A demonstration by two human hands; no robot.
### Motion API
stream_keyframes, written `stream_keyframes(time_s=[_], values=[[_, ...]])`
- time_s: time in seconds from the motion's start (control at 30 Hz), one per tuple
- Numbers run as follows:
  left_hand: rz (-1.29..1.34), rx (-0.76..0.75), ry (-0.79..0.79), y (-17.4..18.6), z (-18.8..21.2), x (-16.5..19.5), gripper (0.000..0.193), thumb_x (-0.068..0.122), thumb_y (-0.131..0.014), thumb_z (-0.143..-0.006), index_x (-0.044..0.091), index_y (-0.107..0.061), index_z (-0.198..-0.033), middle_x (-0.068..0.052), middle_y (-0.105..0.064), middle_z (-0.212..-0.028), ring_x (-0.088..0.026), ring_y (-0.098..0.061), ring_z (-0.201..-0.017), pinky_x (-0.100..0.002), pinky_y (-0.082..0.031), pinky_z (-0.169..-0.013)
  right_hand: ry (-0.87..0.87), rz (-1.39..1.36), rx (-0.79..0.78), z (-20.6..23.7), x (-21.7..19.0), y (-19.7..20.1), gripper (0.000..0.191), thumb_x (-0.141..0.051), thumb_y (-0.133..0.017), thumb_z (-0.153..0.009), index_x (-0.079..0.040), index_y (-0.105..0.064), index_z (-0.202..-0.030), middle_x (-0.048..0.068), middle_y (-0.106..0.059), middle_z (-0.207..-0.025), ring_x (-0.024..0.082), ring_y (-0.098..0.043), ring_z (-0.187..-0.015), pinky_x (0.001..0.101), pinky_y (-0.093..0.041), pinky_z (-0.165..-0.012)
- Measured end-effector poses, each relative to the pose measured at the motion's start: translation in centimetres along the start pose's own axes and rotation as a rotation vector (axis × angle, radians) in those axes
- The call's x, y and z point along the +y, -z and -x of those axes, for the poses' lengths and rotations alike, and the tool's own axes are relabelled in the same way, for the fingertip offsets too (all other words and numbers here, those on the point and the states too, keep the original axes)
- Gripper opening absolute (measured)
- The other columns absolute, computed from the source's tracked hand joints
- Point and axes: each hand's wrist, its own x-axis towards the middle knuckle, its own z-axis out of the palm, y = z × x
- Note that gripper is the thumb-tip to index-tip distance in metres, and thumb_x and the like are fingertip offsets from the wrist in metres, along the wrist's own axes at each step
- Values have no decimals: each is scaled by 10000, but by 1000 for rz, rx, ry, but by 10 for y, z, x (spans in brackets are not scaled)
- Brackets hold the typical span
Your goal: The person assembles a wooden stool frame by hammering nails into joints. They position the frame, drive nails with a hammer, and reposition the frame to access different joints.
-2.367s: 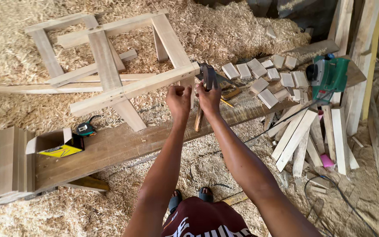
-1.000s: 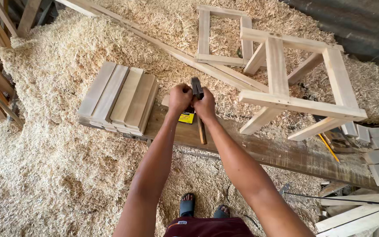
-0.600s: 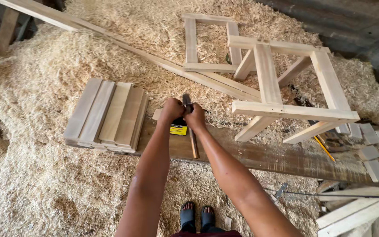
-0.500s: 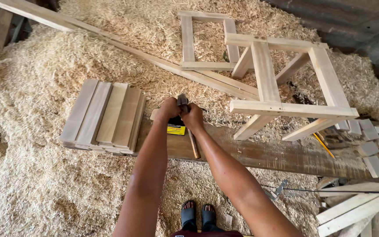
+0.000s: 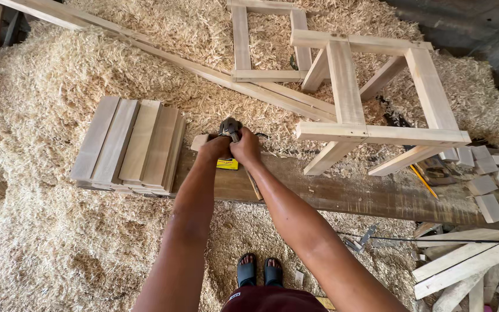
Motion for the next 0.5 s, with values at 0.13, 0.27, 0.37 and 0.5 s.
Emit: stream_keyframes(time_s=[0.13,0.27,0.37,0.5], values=[[-61,-17,-11,-8,-13,-3,329,269,-698,-848,185,-705,-1167,-120,-706,-1171,-301,-664,-1095,-453,-533,-917,-1,-34,6,1,1,1,200,-77,-713,-719,9,-664,-894,192,-709,-772,348,-705,-708,450,-539,-656],[-104,-21,-13,-12,-18,-4,308,255,-705,-841,175,-714,-1139,-121,-711,-1138,-297,-670,-1061,-447,-537,-896,39,-13,14,4,0,2,179,-80,-718,-736,13,-665,-879,205,-705,-785,365,-703,-728,457,-539,-656],[-131,-16,-5,-17,-21,-4,292,244,-710,-836,167,-721,-1117,-122,-715,-1113,-294,-675,-1036,-442,-540,-880,72,-63,52,6,0,2,175,-76,-707,-741,1,-681,-895,206,-711,-808,367,-715,-745,454,-554,-662],[-157,-11,-2,-23,-24,-5,271,230,-716,-829,156,-730,-1089,-124,-721,-1080,-291,-681,-1003,-435,-544,-860,-16,17,-73,8,-3,3,163,-88,-705,-776,4,-671,-906,204,-721,-820,365,-718,-750,466,-550,-666]])
